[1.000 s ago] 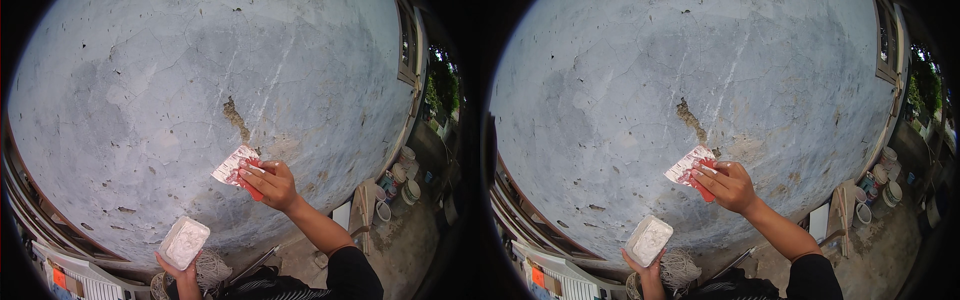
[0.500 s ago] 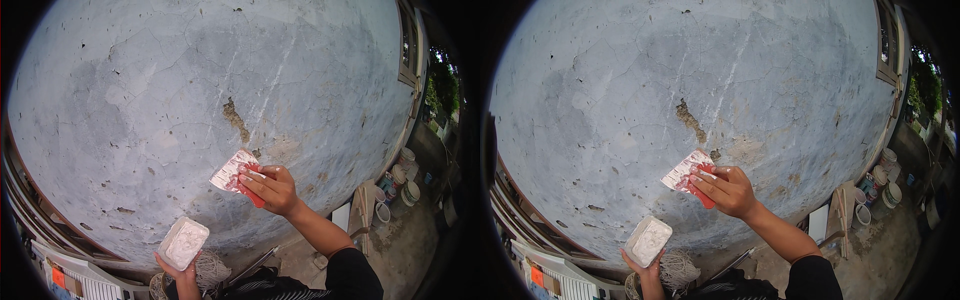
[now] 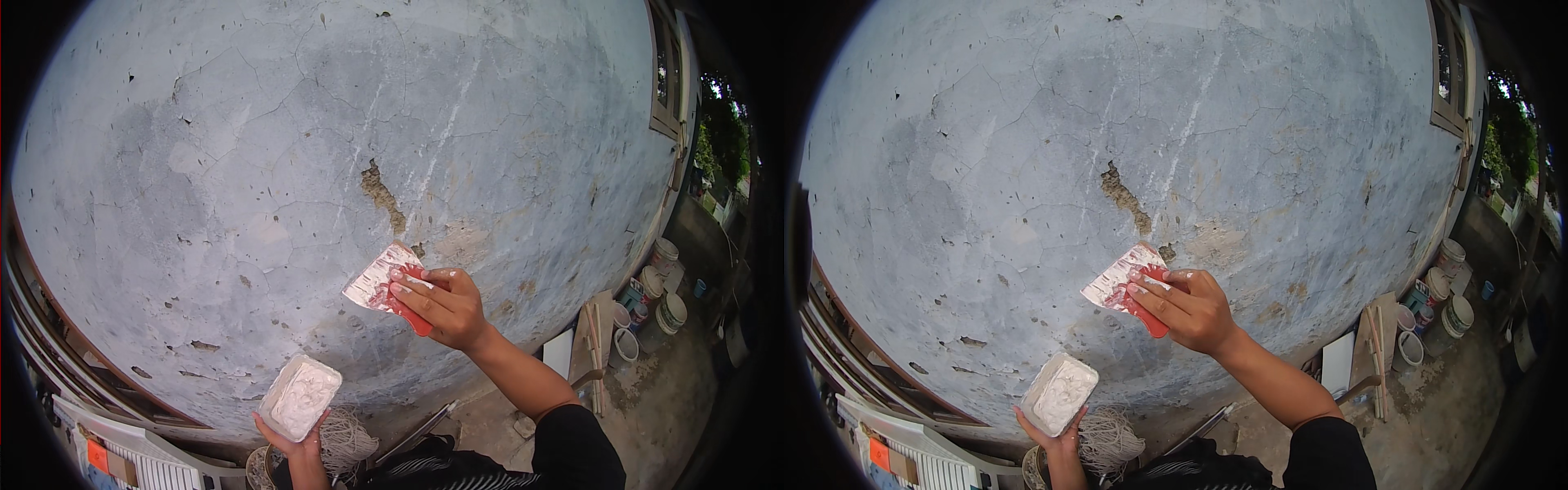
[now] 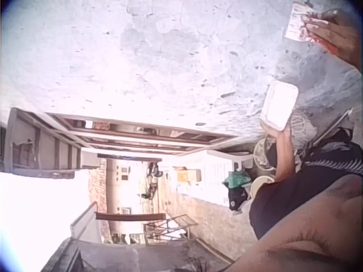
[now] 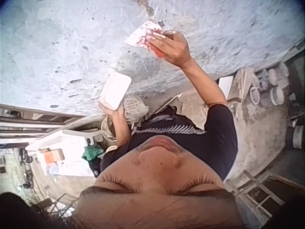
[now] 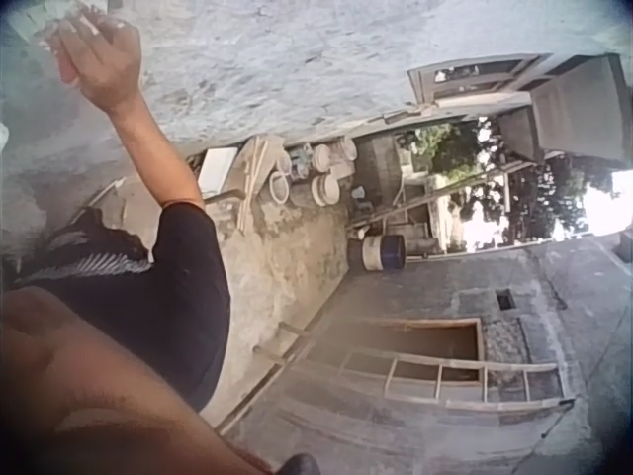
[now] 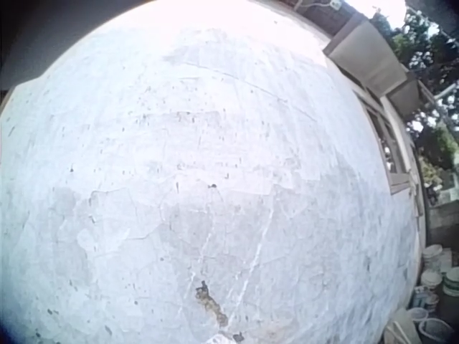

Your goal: Applying putty or plaster to a damaged area on an outdoor wall using a putty knife.

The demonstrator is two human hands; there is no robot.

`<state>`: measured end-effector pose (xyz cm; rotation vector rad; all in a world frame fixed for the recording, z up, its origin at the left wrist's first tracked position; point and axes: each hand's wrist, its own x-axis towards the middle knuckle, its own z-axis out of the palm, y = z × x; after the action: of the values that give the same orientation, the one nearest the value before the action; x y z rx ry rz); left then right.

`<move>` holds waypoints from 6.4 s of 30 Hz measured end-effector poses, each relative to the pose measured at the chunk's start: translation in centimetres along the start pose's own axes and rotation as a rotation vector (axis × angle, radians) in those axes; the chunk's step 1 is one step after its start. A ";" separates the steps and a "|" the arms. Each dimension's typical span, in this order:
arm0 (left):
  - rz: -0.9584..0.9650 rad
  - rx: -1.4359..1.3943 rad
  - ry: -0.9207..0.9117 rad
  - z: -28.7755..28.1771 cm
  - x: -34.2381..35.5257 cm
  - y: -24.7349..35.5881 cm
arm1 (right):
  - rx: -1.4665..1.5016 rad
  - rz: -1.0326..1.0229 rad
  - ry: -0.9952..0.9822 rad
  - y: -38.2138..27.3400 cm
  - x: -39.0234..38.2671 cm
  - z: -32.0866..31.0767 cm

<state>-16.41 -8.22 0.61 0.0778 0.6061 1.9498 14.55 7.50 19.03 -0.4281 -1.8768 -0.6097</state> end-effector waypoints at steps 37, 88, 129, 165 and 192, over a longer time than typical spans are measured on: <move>0.010 0.013 0.014 0.6 -0.4 -0.7 | 0.014 -0.016 0.014 0.7 -0.4 -0.9; 0.000 -0.039 -0.088 0.0 -0.5 -0.7 | 0.058 -0.038 0.113 0.6 4.0 0.7; 0.010 -0.019 0.027 -0.5 -0.7 -0.1 | 0.011 -0.049 0.118 0.6 4.9 0.6; 0.066 -0.014 0.034 -1.1 -0.5 1.2 | 0.068 -0.042 0.212 -1.5 6.8 1.8; 0.113 -0.012 0.045 -1.6 -0.8 1.8 | 0.016 -0.028 0.219 -1.0 8.4 1.8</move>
<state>-17.99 -10.12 0.20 0.0623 0.6307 2.0692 9.52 7.84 26.08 -0.3117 -1.6802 -0.6340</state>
